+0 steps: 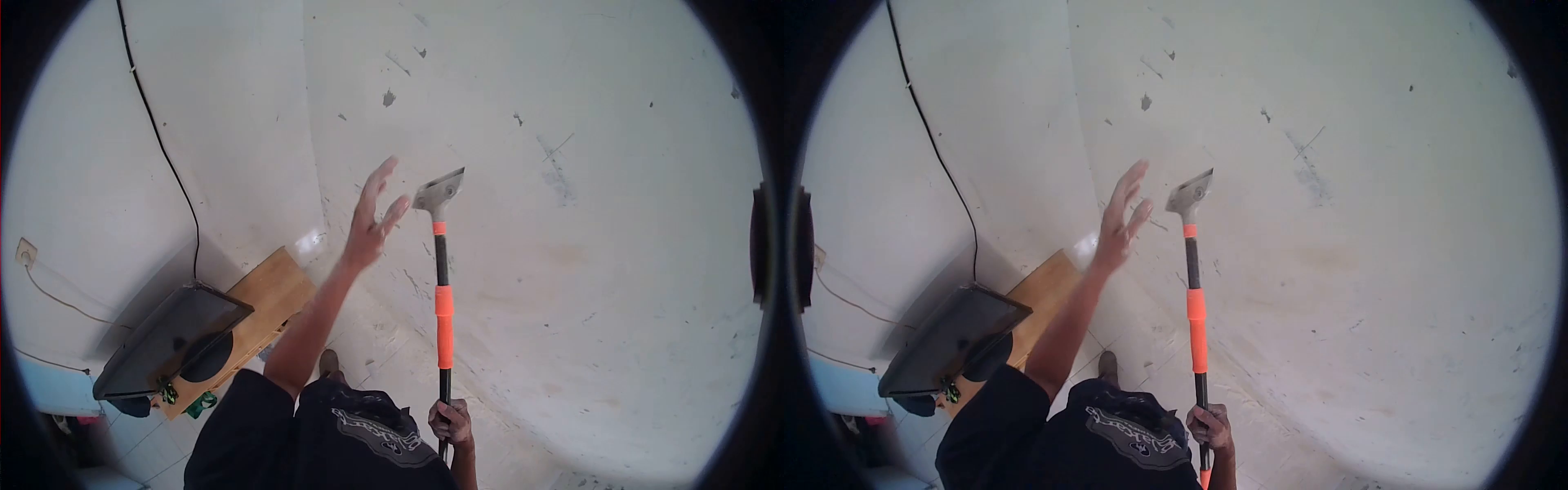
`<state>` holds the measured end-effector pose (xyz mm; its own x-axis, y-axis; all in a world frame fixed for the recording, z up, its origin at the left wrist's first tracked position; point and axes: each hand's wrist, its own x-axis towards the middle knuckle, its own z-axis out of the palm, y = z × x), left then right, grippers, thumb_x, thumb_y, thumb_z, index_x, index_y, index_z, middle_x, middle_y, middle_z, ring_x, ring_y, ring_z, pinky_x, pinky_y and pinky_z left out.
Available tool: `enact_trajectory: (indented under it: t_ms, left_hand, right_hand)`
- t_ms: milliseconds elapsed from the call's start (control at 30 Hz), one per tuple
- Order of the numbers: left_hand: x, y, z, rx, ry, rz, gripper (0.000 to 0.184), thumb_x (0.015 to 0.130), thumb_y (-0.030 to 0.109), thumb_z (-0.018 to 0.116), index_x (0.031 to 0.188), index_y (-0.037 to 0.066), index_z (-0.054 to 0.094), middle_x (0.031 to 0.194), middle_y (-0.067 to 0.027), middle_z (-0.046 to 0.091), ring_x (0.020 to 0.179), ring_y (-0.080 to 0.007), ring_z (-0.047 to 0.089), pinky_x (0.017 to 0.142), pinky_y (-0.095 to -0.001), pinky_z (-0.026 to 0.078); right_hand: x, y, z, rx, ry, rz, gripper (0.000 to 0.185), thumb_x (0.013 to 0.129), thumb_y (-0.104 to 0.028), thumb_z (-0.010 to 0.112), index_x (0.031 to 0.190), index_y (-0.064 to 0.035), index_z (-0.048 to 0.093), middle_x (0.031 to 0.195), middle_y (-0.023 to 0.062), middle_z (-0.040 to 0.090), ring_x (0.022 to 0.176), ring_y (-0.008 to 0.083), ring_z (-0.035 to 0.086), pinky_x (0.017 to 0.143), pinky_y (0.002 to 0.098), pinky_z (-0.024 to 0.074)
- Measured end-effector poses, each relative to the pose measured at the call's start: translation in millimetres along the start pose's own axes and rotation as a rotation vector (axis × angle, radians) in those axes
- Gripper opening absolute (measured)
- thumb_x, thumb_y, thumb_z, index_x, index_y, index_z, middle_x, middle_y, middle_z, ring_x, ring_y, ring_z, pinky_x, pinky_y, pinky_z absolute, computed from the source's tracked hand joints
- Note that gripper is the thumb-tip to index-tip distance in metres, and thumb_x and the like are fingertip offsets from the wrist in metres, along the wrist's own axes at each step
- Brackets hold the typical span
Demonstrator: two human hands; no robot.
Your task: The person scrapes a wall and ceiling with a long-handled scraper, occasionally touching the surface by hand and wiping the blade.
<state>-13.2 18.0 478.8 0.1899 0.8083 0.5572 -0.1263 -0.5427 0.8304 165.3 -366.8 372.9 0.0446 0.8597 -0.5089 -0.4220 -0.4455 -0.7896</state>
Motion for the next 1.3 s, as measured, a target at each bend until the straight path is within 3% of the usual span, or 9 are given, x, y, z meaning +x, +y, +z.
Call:
enact_trajectory:
  t_ms: [67, 133, 167, 233, 433, 867, 933, 1133, 1300]
  left_hand:
    - [24.6, 6.0, -14.4, 0.131, -0.027, 0.037, 0.062, 0.100, 0.032, 0.067, 0.151, 0.002, 0.046, 0.149, -0.0156, 0.053, 0.144, -0.0242, 0.044, 0.120, -0.0410, 0.032]
    - [37.9, 5.9, -22.2, 0.174, -0.299, -0.114, 0.046, 0.099, 0.027, 0.069, 0.136, 0.001, 0.061, 0.124, -0.0100, 0.069, 0.117, -0.0191, 0.062, 0.107, -0.0354, 0.044]
    - [40.0, 5.9, -24.7, 0.172, -0.292, -0.127, 0.046, 0.099, 0.027, 0.069, 0.136, 0.001, 0.061, 0.124, -0.0100, 0.069, 0.117, -0.0191, 0.062, 0.107, -0.0354, 0.044]
    - [41.1, 7.5, -29.3, 0.091, -0.377, -0.478, 0.033, 0.097, 0.025, 0.072, 0.117, -0.001, 0.071, 0.096, -0.0057, 0.073, 0.089, -0.0127, 0.064, 0.083, -0.0298, 0.051]
    - [26.4, -2.7, -40.0, -0.044, -0.213, -0.466, 0.028, 0.094, 0.026, 0.076, 0.098, -0.001, 0.077, 0.079, -0.0032, 0.070, 0.067, -0.0084, 0.053, 0.060, -0.0289, 0.043]
    - [24.4, -11.4, -66.1, -0.123, -0.190, -0.466, 0.032, 0.094, 0.030, 0.076, 0.095, -0.002, 0.079, 0.072, 0.0019, 0.062, 0.069, -0.0084, 0.050, 0.063, -0.0278, 0.041]
    - [25.6, -7.9, -71.7, -0.059, -0.214, -0.516, 0.029, 0.096, 0.027, 0.074, 0.096, -0.002, 0.077, 0.081, -0.0003, 0.067, 0.077, -0.0084, 0.055, 0.073, -0.0263, 0.046]
    - [28.6, 15.9, -85.4, -0.296, -0.190, -0.573, 0.034, 0.095, 0.031, 0.077, 0.097, -0.003, 0.077, 0.084, -0.0043, 0.071, 0.079, -0.0115, 0.062, 0.078, -0.0288, 0.050]
    - [32.0, -0.3, -99.6, -0.146, -0.219, -0.568, 0.031, 0.091, 0.026, 0.081, 0.098, -0.003, 0.077, 0.089, -0.0078, 0.075, 0.083, -0.0139, 0.068, 0.083, -0.0303, 0.052]
  right_hand:
    - [-0.5, 1.8, -8.7, 0.078, -0.135, 0.129, 0.040, 0.100, -0.028, 0.062, 0.075, 0.0018, 0.066, 0.048, -0.0027, 0.042, 0.036, 0.0067, 0.035, 0.035, 0.0256, 0.0247]
    - [0.6, 3.7, -13.2, 0.042, -0.169, 0.160, 0.039, 0.100, -0.028, 0.062, 0.075, 0.0015, 0.066, 0.048, -0.0031, 0.041, 0.036, 0.0065, 0.035, 0.035, 0.0256, 0.0246]
    - [-0.2, 4.5, -14.9, 0.010, -0.201, 0.179, 0.038, 0.100, -0.027, 0.062, 0.075, 0.0013, 0.066, 0.048, -0.0035, 0.041, 0.036, 0.0064, 0.034, 0.035, 0.0255, 0.0245]
    - [-1.7, 7.7, -15.8, 0.003, -0.219, 0.207, 0.039, 0.100, -0.028, 0.063, 0.075, 0.0022, 0.066, 0.047, -0.0034, 0.040, 0.035, 0.0067, 0.033, 0.034, 0.0259, 0.0233]
    - [-2.5, 15.5, -18.1, 0.043, -0.254, 0.252, 0.040, 0.097, -0.031, 0.068, 0.077, 0.0036, 0.066, 0.047, -0.0031, 0.040, 0.035, 0.0066, 0.031, 0.034, 0.0257, 0.0207]
    - [3.0, 34.8, -20.6, 0.204, -0.379, 0.292, 0.039, 0.098, -0.031, 0.068, 0.079, 0.0032, 0.065, 0.049, -0.0053, 0.038, 0.036, 0.0048, 0.030, 0.035, 0.0245, 0.0190]
    - [3.6, 37.9, -17.5, 0.191, -0.373, 0.279, 0.040, 0.098, -0.032, 0.068, 0.079, 0.0033, 0.065, 0.049, -0.0055, 0.038, 0.036, 0.0048, 0.030, 0.035, 0.0244, 0.0187]
    - [7.4, 46.2, -12.1, 0.203, -0.394, 0.283, 0.044, 0.098, -0.034, 0.067, 0.079, 0.0055, 0.066, 0.050, -0.0027, 0.041, 0.036, 0.0045, 0.029, 0.034, 0.0243, 0.0180]
    - [8.8, 41.1, 8.2, 0.219, -0.422, 0.253, 0.047, 0.098, -0.036, 0.066, 0.080, 0.0071, 0.066, 0.049, -0.0005, 0.044, 0.035, 0.0045, 0.028, 0.034, 0.0252, 0.0179]
